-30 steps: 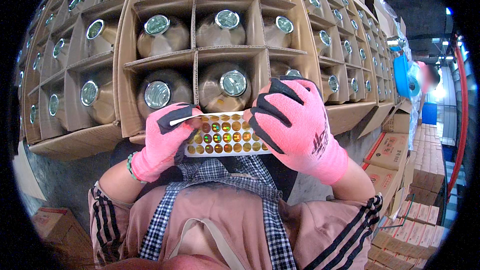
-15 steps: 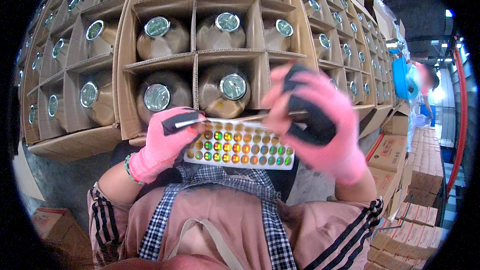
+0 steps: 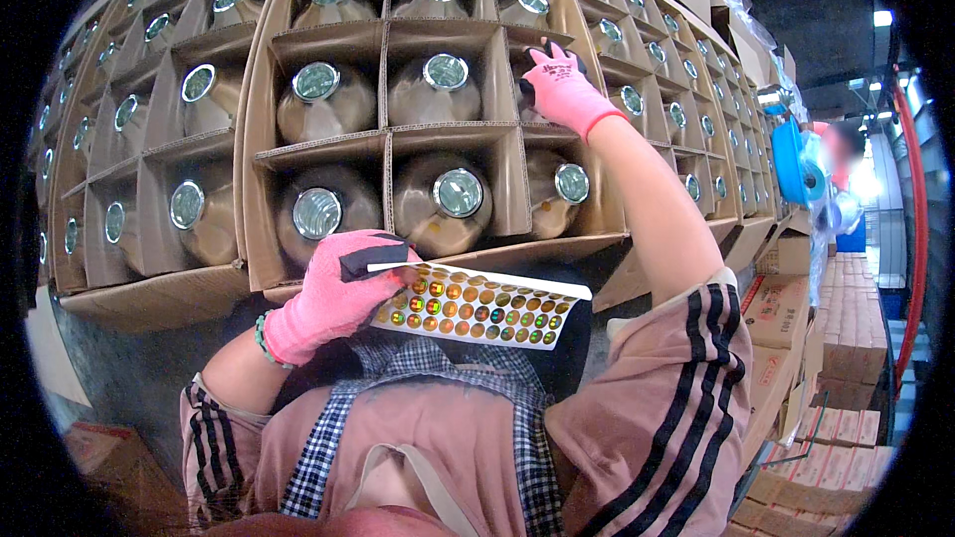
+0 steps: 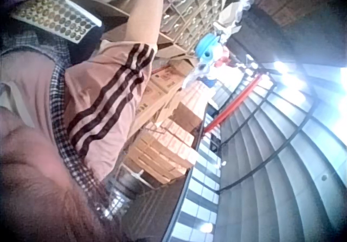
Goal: The person applies round gold stickers to the lids of glass jars arranged in cardboard boxes. They peel individual stickers from a sheet and press them onto the jar tops one by one.
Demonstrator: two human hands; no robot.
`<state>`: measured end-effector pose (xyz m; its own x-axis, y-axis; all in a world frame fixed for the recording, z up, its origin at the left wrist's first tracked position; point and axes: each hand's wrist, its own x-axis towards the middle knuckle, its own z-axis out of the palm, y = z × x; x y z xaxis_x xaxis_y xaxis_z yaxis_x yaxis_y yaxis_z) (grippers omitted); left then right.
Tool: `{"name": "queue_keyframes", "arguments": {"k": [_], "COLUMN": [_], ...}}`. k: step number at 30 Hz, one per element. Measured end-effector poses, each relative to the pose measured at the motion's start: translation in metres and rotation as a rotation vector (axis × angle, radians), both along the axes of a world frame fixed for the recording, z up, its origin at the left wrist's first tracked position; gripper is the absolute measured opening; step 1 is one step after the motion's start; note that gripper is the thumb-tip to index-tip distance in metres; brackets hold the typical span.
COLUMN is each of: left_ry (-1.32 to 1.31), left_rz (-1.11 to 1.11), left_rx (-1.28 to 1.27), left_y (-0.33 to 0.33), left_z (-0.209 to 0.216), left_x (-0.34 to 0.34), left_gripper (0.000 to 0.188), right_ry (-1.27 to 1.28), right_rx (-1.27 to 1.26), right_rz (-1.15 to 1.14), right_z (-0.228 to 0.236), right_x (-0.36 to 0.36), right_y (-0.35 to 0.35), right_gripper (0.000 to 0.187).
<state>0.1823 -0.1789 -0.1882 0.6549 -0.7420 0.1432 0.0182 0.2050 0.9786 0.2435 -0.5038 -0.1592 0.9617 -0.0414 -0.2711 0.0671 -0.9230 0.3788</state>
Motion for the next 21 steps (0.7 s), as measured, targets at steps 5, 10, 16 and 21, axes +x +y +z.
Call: {"name": "queue_keyframes", "arguments": {"k": [5,10,16,21], "left_ry": [-0.083,-0.043,0.080,-0.055], "left_rz": [0.034,0.023,0.131,0.084], "left_rx": [0.028,0.003,-0.037,-0.028], "left_y": [0.000,-0.003,0.001,0.000], "left_z": [-0.007,-0.001,-0.006,0.006], "left_x": [0.001,0.000,-0.005,-0.001], "left_gripper": [0.018,0.017,0.016,0.014], "right_ry": [-0.126,-0.580,-0.280,-0.142], "right_rx": [-0.032,0.324,0.630,0.582], "right_rz": [0.134,0.022,0.232,0.170], "right_z": [-0.001,0.042,0.134,0.112], "right_x": [-0.001,-0.027,-0.110,-0.125], "right_y": [-0.002,0.005,0.142,0.154], "right_gripper": [0.027,0.026,0.031,0.022]}}
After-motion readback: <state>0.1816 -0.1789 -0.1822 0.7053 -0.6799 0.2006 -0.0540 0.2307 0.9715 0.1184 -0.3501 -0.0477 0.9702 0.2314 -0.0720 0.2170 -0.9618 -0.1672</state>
